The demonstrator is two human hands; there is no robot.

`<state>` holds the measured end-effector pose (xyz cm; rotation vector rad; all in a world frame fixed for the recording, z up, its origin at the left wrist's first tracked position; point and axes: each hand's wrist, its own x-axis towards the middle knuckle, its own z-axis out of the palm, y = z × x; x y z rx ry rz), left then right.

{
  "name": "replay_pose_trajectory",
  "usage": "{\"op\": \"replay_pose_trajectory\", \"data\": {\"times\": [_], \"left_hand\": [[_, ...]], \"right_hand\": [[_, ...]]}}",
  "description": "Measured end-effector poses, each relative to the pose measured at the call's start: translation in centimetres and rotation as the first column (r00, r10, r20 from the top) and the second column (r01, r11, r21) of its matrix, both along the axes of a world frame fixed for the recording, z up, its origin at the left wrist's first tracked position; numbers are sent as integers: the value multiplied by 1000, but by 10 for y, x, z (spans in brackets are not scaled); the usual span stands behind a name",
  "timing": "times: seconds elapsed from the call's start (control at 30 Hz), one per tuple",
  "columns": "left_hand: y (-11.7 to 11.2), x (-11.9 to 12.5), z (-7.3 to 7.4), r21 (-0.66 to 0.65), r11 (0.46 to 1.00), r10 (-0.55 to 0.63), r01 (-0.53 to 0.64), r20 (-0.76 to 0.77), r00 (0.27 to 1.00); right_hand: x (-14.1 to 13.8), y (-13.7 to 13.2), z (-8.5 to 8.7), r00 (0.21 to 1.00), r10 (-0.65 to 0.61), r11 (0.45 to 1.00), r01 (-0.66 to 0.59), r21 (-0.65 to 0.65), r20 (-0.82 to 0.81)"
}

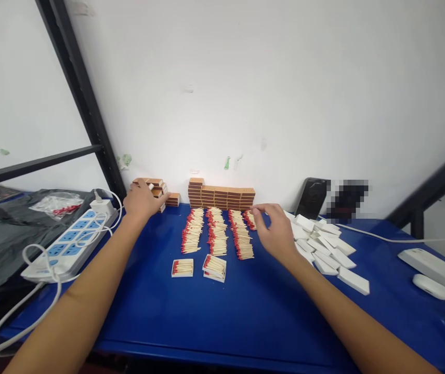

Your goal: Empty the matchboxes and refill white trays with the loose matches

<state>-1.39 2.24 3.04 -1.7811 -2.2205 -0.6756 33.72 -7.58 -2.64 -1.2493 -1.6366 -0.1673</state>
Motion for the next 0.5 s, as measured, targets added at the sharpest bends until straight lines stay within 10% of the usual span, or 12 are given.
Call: {"op": "replay_pose_trajectory", "data": {"times": [0.5], "left_hand": [[10, -13, -10, -103, 994, 22, -27, -44, 999]], "right_hand": [[21, 1, -3, 995, -92, 996, 91, 16, 41]]}}
